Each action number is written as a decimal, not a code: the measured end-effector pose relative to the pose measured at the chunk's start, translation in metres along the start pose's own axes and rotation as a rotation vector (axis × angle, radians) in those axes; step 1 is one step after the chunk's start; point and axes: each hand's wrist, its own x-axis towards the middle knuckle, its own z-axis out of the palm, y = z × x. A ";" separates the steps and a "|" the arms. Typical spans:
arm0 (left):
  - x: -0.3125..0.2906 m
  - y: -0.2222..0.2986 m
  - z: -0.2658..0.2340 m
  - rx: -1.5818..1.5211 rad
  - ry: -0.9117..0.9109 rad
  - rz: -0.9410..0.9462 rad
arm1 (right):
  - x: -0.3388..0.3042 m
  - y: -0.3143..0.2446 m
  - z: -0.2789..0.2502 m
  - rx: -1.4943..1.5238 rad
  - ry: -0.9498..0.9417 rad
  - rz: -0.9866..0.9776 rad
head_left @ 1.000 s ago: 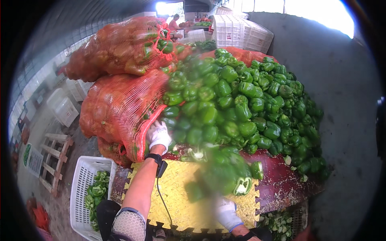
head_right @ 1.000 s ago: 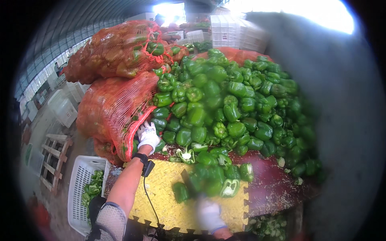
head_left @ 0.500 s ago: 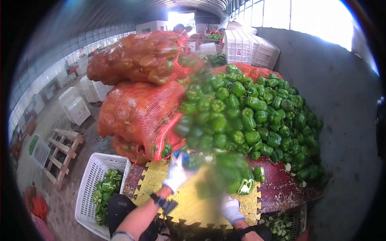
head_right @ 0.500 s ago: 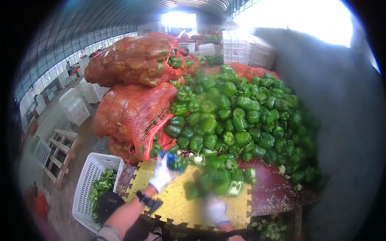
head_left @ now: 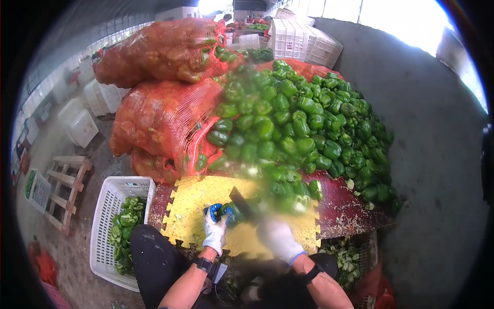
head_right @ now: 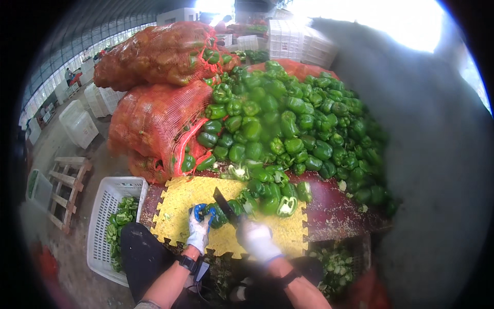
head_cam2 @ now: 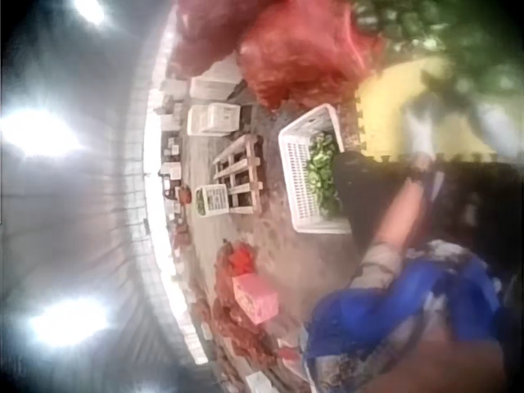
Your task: The person uses a cleaver to chop the stems and tops off green peppers, working through a large pile and discarding the waste into a nearby basket.
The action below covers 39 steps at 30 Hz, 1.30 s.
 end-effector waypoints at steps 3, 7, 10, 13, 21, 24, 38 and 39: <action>0.000 -0.001 0.001 0.217 -0.032 0.136 | -0.001 -0.019 -0.028 -0.025 -0.042 -0.009; 0.001 0.001 -0.002 0.258 0.002 0.056 | 0.006 -0.016 -0.028 -0.033 -0.050 -0.086; -0.006 0.015 0.008 0.289 -0.048 0.107 | 0.018 -0.011 -0.027 -0.002 -0.119 -0.087; 0.000 0.003 -0.002 0.190 -0.050 0.095 | 0.027 -0.017 -0.009 0.046 -0.278 -0.125; -0.010 0.001 -0.007 0.209 -0.063 0.047 | -0.002 -0.013 0.094 0.084 -0.132 -0.027; 0.000 -0.012 -0.004 0.217 -0.002 0.082 | -0.004 0.003 0.088 0.082 0.087 -0.113; 0.179 0.098 0.020 2.224 -0.189 0.606 | 0.023 0.056 0.071 0.144 -0.326 0.258; 0.182 0.102 0.028 2.150 -0.156 0.562 | 0.021 0.067 0.074 0.133 -0.320 0.280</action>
